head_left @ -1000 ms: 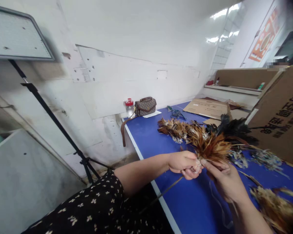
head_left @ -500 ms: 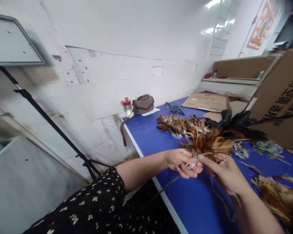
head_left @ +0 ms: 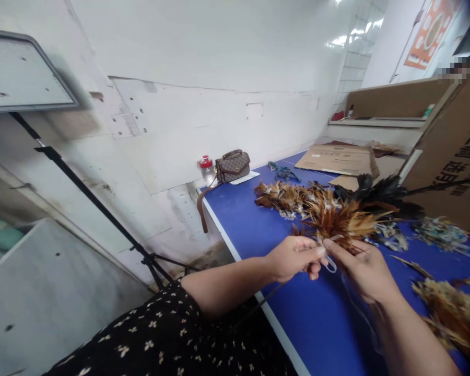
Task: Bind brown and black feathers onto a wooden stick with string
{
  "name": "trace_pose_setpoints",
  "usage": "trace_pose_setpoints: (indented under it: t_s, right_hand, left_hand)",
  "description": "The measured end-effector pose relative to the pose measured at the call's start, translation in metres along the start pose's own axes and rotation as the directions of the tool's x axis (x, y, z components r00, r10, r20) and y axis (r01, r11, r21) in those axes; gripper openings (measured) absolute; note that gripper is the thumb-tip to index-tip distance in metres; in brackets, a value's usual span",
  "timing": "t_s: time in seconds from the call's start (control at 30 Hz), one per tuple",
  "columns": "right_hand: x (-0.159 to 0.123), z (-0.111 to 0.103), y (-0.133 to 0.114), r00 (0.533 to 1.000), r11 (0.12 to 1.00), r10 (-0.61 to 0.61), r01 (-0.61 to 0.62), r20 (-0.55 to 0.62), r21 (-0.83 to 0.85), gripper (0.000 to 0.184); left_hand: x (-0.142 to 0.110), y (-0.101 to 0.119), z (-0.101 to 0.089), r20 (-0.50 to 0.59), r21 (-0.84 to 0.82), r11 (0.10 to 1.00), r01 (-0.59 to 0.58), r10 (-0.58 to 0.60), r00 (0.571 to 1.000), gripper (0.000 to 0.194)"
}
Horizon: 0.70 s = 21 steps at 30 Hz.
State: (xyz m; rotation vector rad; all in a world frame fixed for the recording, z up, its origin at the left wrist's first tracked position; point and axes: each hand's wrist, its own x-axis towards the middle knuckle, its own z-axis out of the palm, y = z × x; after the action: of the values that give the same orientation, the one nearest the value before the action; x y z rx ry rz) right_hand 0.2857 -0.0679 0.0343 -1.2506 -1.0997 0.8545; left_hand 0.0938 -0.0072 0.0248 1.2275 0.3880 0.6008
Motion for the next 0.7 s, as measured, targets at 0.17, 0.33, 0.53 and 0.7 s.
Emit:
trace_pose_setpoints:
  t_s: [0.17, 0.33, 0.53, 0.7]
  right_hand:
    - [0.0, 0.001, 0.009, 1.0, 1.0, 0.015, -0.015, -0.01, 0.026, 0.059]
    - [0.003, 0.0, 0.02, 0.998, 1.0, 0.026, -0.025, -0.064, 0.018, 0.054]
    - [0.005, 0.003, 0.018, 0.997, 1.0, 0.001, 0.0, -0.072, 0.015, 0.056]
    - [0.005, 0.004, 0.014, 0.999, 1.0, -0.022, 0.022, -0.048, 0.008, 0.058]
  left_hand:
    - [-0.007, 0.001, 0.006, -0.077, 0.188, 0.982, 0.02, -0.006, 0.997, 0.066]
    - [-0.005, -0.001, 0.01, -0.161, 0.256, 0.965, 0.063, -0.022, 0.987, 0.053]
    - [0.001, -0.004, 0.012, -0.187, 0.316, 0.946, 0.068, -0.008, 0.982, 0.046]
    - [0.0, 0.004, 0.016, -0.225, 0.317, 0.939, 0.131, -0.059, 0.973, 0.047]
